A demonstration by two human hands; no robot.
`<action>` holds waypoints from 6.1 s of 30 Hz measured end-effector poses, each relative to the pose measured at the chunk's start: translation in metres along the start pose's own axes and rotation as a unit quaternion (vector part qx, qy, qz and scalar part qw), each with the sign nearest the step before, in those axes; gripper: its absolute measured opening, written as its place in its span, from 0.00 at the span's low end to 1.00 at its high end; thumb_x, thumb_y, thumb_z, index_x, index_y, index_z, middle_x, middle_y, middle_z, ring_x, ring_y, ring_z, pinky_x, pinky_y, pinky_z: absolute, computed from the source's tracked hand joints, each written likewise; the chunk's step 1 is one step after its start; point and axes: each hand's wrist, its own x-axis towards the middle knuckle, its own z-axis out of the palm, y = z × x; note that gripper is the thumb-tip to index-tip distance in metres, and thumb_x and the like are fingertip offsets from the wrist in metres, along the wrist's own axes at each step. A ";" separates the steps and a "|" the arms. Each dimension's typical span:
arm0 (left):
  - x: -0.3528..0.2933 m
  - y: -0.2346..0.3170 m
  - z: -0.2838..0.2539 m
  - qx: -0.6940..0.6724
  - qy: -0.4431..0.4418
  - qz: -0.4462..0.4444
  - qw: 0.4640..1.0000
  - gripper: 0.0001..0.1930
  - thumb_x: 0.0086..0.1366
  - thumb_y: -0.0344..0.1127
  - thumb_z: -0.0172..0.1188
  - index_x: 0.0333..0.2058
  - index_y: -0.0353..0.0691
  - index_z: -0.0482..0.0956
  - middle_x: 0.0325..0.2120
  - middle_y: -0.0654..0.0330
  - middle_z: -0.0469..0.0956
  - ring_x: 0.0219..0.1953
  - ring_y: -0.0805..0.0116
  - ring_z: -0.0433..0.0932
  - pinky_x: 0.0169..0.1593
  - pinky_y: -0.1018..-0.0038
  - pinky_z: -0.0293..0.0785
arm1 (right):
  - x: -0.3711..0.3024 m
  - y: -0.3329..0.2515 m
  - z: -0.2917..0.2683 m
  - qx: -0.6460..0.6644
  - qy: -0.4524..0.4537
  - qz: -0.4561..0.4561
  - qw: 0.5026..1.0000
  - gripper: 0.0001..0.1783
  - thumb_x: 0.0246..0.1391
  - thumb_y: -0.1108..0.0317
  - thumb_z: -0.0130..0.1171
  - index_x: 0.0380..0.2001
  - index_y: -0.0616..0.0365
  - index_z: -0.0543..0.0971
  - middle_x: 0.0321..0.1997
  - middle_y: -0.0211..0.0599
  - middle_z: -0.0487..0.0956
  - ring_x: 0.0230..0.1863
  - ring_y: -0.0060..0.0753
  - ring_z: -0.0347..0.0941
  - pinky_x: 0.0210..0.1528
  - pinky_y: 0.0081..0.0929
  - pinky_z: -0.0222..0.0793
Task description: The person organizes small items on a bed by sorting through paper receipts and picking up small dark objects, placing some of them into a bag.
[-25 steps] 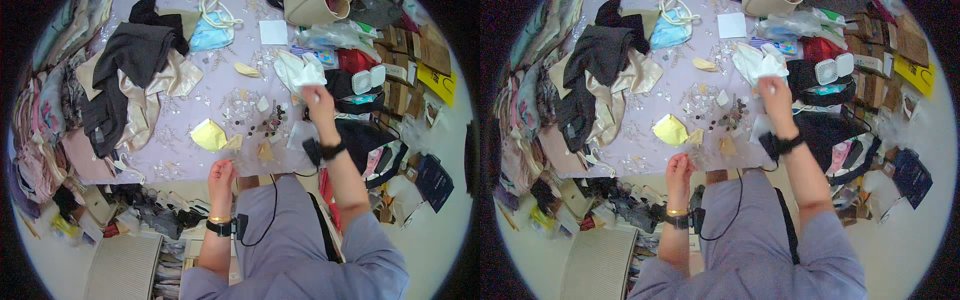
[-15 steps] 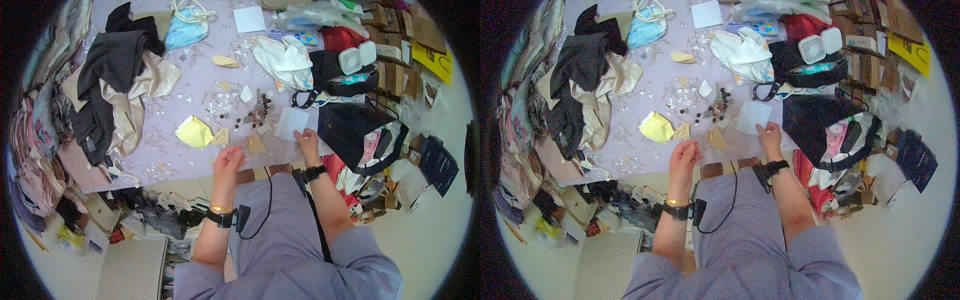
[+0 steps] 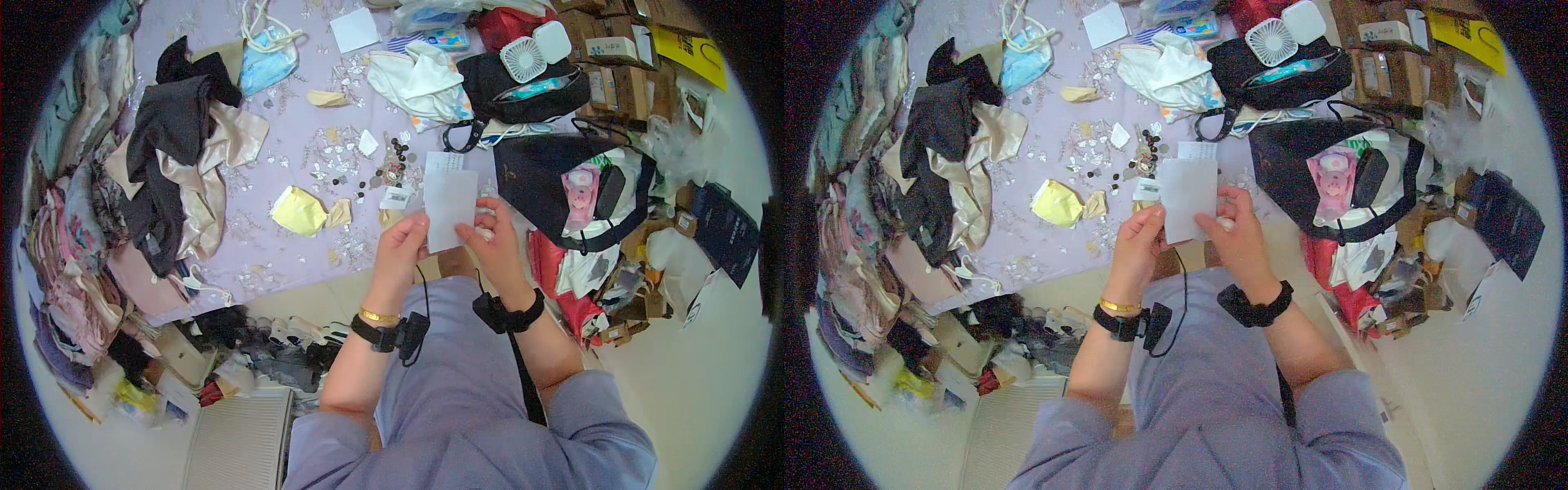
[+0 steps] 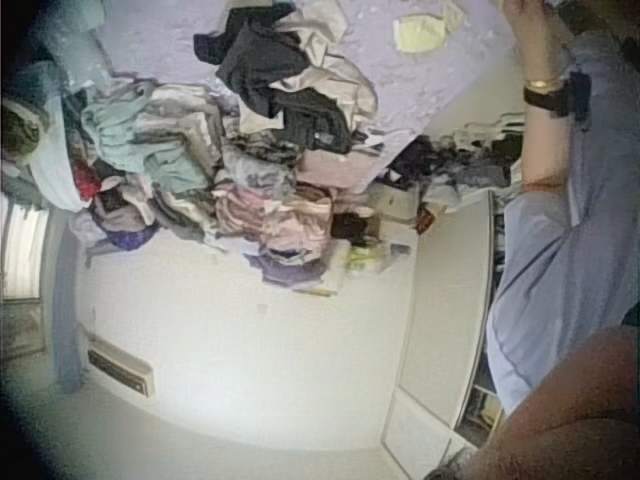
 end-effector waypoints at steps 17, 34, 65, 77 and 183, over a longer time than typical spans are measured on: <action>-0.048 -0.021 0.029 0.171 0.013 0.170 0.970 0.12 0.55 0.21 0.56 0.39 0.32 0.75 0.46 0.55 0.72 0.47 0.71 0.71 0.48 0.76 0.70 | -0.038 0.003 -0.017 -0.140 -0.162 -0.198 0.957 0.18 0.49 0.61 0.59 0.39 0.64 0.75 0.34 0.36 0.79 0.32 0.29 0.73 0.36 0.24 0.68; -0.080 -0.004 0.025 -0.052 0.151 0.157 0.975 0.03 0.62 0.33 0.54 0.32 0.41 0.72 0.28 0.69 0.73 0.30 0.81 0.70 0.38 0.82 0.68 | -0.032 -0.018 -0.047 0.124 -0.079 0.093 0.985 0.13 0.57 0.61 0.46 0.34 0.57 0.76 0.26 0.21 0.73 0.25 0.13 0.66 0.25 0.15 0.61; -0.082 0.002 0.060 -0.190 0.091 0.085 0.974 0.29 0.64 0.49 0.47 0.56 0.34 0.56 0.52 0.51 0.66 0.52 0.58 0.67 0.54 0.63 0.65 | -0.056 -0.049 -0.045 0.176 -0.103 -0.020 0.979 0.09 0.59 0.66 0.46 0.33 0.59 0.73 0.22 0.25 0.68 0.19 0.16 0.60 0.21 0.15 0.55; -0.080 0.012 0.062 -0.298 0.013 0.179 0.937 0.31 0.65 0.51 0.42 0.58 0.34 0.52 0.55 0.51 0.62 0.56 0.55 0.63 0.58 0.60 0.60 | -0.042 -0.033 -0.053 0.188 -0.078 0.030 0.979 0.13 0.58 0.64 0.50 0.22 0.58 0.72 0.17 0.23 0.66 0.17 0.15 0.59 0.20 0.15 0.53; -0.088 -0.001 0.002 -0.161 0.081 0.219 0.959 0.30 0.49 0.16 0.57 0.52 0.39 0.62 0.46 0.55 0.71 0.45 0.62 0.73 0.47 0.67 0.73 | -0.059 -0.117 -0.080 -0.176 -0.329 -0.515 0.771 0.05 0.36 0.69 0.60 0.20 0.53 0.74 0.37 0.34 0.80 0.23 0.28 0.69 0.23 0.19 0.67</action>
